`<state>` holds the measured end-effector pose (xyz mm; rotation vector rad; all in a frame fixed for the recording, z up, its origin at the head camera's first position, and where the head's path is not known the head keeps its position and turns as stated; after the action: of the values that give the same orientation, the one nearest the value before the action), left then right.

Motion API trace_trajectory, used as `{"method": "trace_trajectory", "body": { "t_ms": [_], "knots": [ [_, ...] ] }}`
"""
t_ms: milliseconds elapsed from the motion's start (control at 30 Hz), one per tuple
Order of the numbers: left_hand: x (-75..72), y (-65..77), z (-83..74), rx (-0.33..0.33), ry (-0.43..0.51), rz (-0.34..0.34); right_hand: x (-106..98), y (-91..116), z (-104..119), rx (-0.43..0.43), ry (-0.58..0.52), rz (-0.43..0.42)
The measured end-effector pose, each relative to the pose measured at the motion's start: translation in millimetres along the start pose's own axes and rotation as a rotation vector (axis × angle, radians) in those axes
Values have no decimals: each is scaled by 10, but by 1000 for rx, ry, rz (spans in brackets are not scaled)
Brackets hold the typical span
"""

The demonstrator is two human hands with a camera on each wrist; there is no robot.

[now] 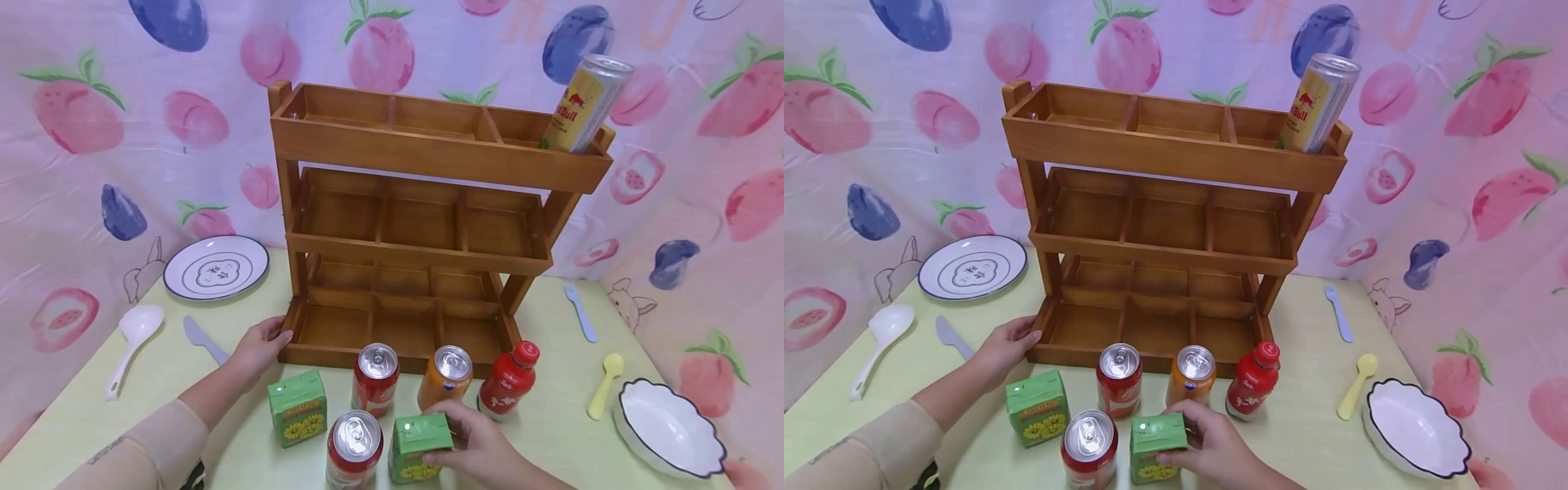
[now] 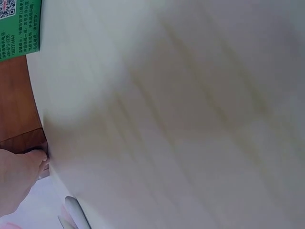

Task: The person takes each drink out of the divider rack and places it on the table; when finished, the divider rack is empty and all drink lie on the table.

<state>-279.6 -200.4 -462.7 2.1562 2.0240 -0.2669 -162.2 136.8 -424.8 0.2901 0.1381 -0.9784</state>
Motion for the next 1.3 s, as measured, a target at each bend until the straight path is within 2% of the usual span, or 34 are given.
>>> {"method": "trace_trajectory", "body": {
  "t_ms": [100, 167, 233, 300, 433, 567, 633, 733, 800, 867, 933, 1033, 1100, 1200, 1300],
  "knots": [
    [0, 8, -2, -1, 2, 2, 0, -11, -38, -2, -7, -3],
    [3, 12, -2, 0, 7, 4, 1, -9, -24, -37, 14, 6],
    [5, 17, -1, 0, 10, 1, 1, 19, 76, -114, 67, 7],
    [7, 26, -1, 0, 11, -4, -12, 70, 252, -259, 133, -1],
    [10, 42, 0, 3, 18, -6, -154, 214, 826, -551, 187, -72],
    [-8, 47, -12, 13, 6, -5, -536, 321, 1545, -796, 104, -187],
    [-22, 45, -20, 15, -2, -6, -790, 364, 1919, -904, 19, -293],
    [-28, 47, -39, 15, -11, -3, -1195, 416, 2423, -970, -88, -573],
    [-27, 48, -51, 14, -12, -2, -1468, 414, 2679, -891, -107, -777],
    [-21, 52, -61, 9, -16, -1, -1725, 367, 2842, -730, -40, -941],
    [-14, 55, -67, 6, -15, 1, -1959, 268, 2929, -540, 30, -1010],
    [-6, 56, -70, 3, -15, -1, -2212, 80, 2950, -305, 101, -1008],
    [0, 52, -67, 0, -9, -1, -2318, -40, 2933, -206, 88, -980],
    [8, 44, -57, -6, -9, -3, -2402, -184, 2891, -130, 94, -942],
    [14, 35, -52, -8, -9, -7, -2441, -282, 2855, -100, 101, -920]
  ]
}}
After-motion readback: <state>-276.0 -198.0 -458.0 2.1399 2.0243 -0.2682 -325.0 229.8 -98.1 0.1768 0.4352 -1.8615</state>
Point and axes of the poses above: each hand's wrist, its own y-axis away from the middle knuckle, its own x-axis out of the palm, z = x × y, the point moved 4 cm from there along -y, towards the middle knuckle, and after that the axes turned 7 degrees about x, right-handed, at the moved point
